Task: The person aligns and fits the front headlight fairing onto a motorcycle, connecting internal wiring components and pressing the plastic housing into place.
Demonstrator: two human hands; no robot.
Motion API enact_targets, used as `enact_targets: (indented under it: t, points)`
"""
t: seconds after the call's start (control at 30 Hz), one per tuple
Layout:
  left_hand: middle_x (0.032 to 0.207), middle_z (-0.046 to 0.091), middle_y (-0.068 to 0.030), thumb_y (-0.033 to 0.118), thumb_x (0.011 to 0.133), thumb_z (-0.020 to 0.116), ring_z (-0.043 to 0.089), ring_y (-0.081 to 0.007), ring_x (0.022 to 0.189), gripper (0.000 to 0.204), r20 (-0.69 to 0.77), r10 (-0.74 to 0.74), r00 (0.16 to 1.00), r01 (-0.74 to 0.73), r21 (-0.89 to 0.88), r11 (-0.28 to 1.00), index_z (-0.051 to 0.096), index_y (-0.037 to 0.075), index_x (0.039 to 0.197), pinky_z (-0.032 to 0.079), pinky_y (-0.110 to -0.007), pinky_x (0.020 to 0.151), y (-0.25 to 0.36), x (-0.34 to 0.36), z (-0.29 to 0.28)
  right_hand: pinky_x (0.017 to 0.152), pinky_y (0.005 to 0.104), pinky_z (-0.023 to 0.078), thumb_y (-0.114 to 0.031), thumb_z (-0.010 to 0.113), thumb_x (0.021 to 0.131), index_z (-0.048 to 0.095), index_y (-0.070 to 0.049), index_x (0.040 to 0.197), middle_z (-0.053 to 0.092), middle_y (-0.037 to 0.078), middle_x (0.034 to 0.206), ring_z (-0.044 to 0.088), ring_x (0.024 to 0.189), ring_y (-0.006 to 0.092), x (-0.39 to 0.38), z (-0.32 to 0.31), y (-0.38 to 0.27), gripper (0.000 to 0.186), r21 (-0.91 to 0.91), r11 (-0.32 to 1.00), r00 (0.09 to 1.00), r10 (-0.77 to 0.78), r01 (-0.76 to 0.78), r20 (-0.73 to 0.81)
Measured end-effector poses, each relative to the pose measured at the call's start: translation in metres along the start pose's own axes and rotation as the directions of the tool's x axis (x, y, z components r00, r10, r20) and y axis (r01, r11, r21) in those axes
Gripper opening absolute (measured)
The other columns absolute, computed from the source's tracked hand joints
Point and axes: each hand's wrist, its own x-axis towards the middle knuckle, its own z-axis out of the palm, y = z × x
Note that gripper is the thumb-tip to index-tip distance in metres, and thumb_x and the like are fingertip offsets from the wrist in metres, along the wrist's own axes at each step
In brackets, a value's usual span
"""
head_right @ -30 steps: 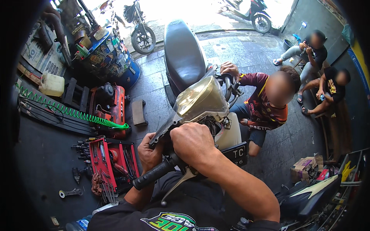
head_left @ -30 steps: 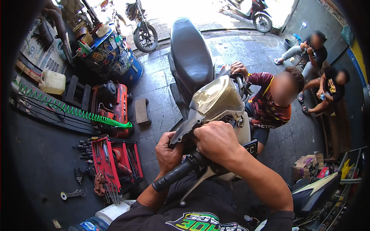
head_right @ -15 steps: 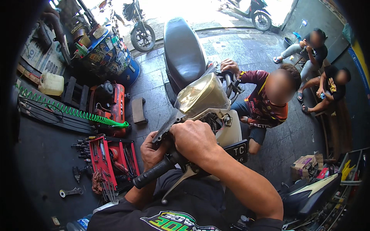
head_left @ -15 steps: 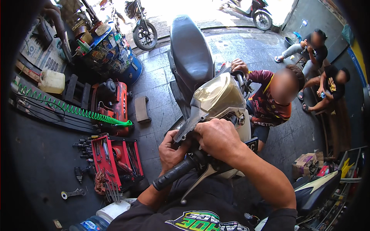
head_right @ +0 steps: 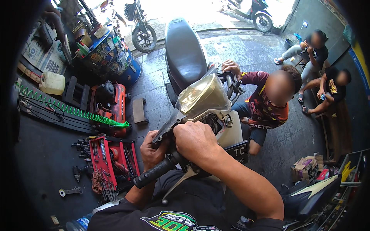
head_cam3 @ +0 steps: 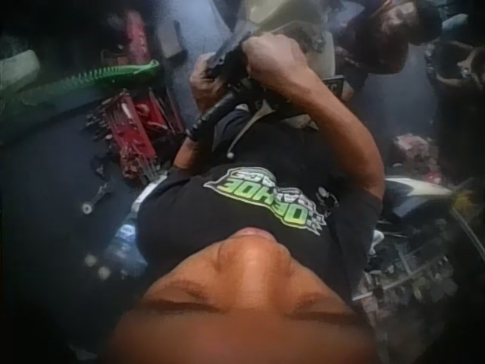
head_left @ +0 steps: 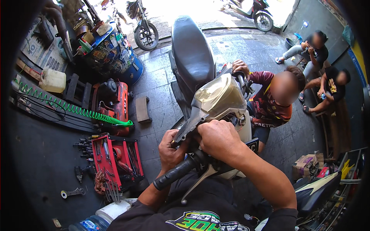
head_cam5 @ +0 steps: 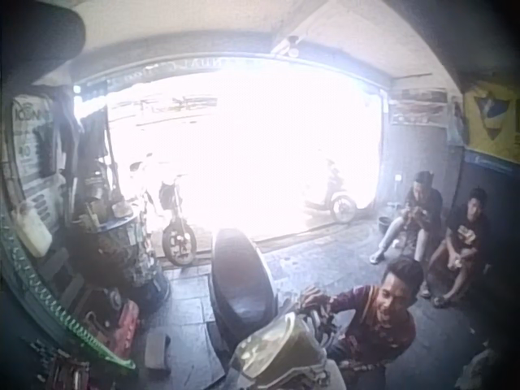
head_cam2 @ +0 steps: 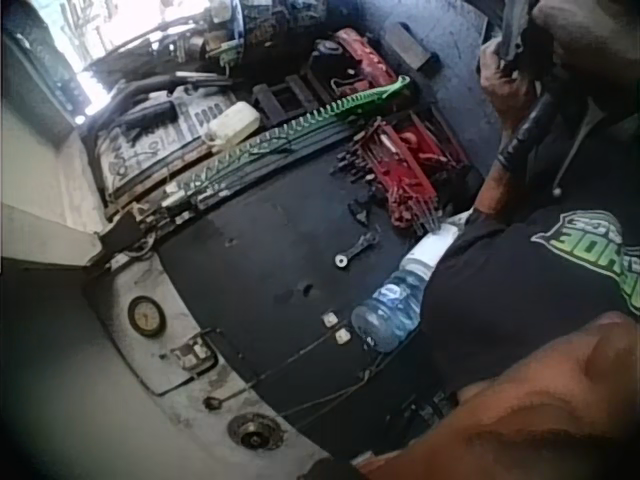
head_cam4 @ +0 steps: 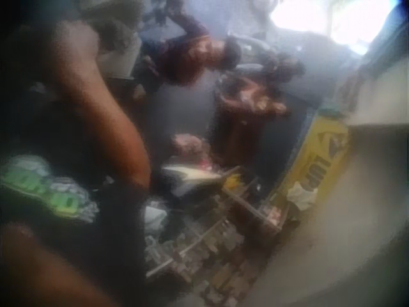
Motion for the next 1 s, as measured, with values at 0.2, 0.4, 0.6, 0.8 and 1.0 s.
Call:
enact_targets:
  t: [0.2,0.4,0.6,0.8,1.0]
  points:
    - [0.094,0.065,-0.0084,0.005,0.082,0.077,0.065,-0.0147,0.085,0.025,0.066,0.157,0.985,-0.169,0.242,0.956,0.067,-0.003,0.103,0.053,-0.029,0.073,0.012,0.006,-0.006,0.077,0.0482,0.056,-0.014,0.060,0.081,0.073,-0.001,0.085,0.071,0.023,0.085,0.071,0.083,0.0398,0.005,-0.003,-0.002,0.019,-0.035,0.999,0.997,0.032,-0.029,0.072]
    - [0.094,0.064,-0.0056,0.005,0.084,0.078,0.064,-0.0119,0.086,0.024,0.052,0.033,0.998,-0.034,0.024,0.999,0.066,-0.004,0.104,0.053,-0.025,0.073,0.024,0.004,0.000,0.081,0.0491,0.054,-0.014,0.060,0.080,0.073,-0.002,0.087,0.071,0.023,0.088,0.070,0.087,0.0401,0.004,-0.004,-0.003,0.019,0.026,0.996,0.995,0.080,-0.082,0.056]
    - [0.094,0.064,-0.0039,0.003,0.086,0.077,0.063,-0.0101,0.083,0.024,0.083,-0.109,0.991,0.114,-0.062,0.992,0.064,-0.003,0.105,0.053,-0.025,0.071,0.024,0.003,0.001,0.081,0.0496,0.054,-0.013,0.060,0.080,0.073,-0.003,0.088,0.071,0.023,0.088,0.070,0.087,0.0406,0.003,-0.001,-0.001,0.018,0.059,0.995,0.997,0.073,-0.074,0.018]
    - [0.089,0.066,-0.0030,0.004,0.086,0.075,0.063,-0.0088,0.076,0.027,0.039,-0.237,0.971,0.240,-0.168,0.956,0.059,-0.002,0.107,0.053,-0.024,0.068,0.040,0.004,0.013,0.080,0.0496,0.055,-0.014,0.059,0.082,0.073,-0.003,0.088,0.071,0.023,0.086,0.070,0.086,0.0404,0.003,0.001,0.000,0.019,0.033,0.998,0.999,0.047,-0.047,0.008]
    - [0.084,0.065,0.0001,0.006,0.088,0.073,0.060,-0.0056,0.073,0.022,-0.043,-0.179,0.983,0.172,-0.141,0.975,0.059,0.000,0.103,0.049,-0.020,0.063,0.023,0.003,0.009,0.077,0.0484,0.056,-0.014,0.058,0.084,0.073,-0.001,0.087,0.071,0.023,0.086,0.071,0.084,0.0391,0.001,0.002,-0.001,0.019,0.010,0.999,0.998,0.048,-0.048,-0.029]
